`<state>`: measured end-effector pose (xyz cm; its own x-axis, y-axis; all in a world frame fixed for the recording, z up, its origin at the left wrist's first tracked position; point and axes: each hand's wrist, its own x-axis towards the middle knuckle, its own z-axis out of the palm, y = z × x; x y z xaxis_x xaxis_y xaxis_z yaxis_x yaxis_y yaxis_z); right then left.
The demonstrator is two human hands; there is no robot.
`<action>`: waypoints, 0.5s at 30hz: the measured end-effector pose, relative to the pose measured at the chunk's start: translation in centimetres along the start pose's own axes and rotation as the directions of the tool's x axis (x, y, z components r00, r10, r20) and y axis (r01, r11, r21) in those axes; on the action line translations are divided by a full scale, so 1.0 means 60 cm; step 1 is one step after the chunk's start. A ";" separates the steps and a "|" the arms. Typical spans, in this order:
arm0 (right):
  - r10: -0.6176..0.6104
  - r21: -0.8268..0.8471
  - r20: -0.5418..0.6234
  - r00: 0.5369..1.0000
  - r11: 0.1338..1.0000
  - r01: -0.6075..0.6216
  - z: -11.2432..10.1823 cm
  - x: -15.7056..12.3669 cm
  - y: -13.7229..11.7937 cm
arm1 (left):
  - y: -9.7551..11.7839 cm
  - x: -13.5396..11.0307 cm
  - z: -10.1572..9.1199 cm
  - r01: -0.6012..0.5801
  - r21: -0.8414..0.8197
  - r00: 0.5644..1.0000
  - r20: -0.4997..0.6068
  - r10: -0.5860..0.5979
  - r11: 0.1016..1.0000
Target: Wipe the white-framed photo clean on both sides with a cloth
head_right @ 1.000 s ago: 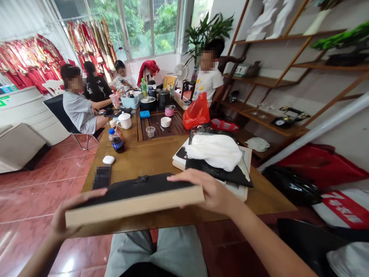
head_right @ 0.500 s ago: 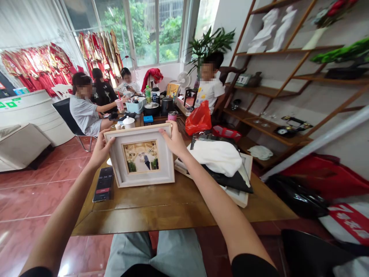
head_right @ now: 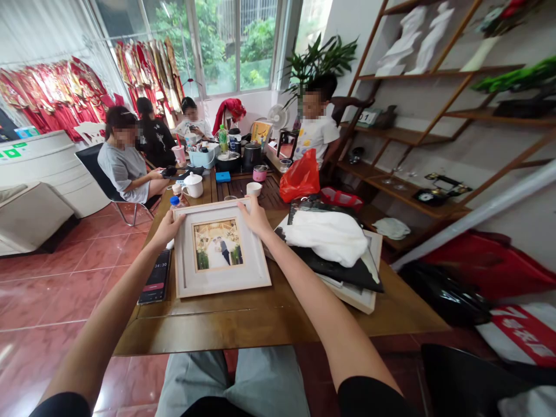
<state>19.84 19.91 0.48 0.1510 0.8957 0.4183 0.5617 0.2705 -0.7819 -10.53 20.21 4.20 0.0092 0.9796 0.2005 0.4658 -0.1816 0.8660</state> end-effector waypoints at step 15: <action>0.080 -0.208 0.068 0.994 0.976 -0.064 0.026 -0.072 0.062 | -0.029 -0.066 0.020 -0.029 0.598 0.995 0.091 -0.032 0.801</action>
<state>19.99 17.61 -4.98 0.1395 0.9365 0.3218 0.7077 0.1330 -0.6938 -10.32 16.74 1.34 0.0747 0.9887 0.1303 0.9018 -0.1227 0.4145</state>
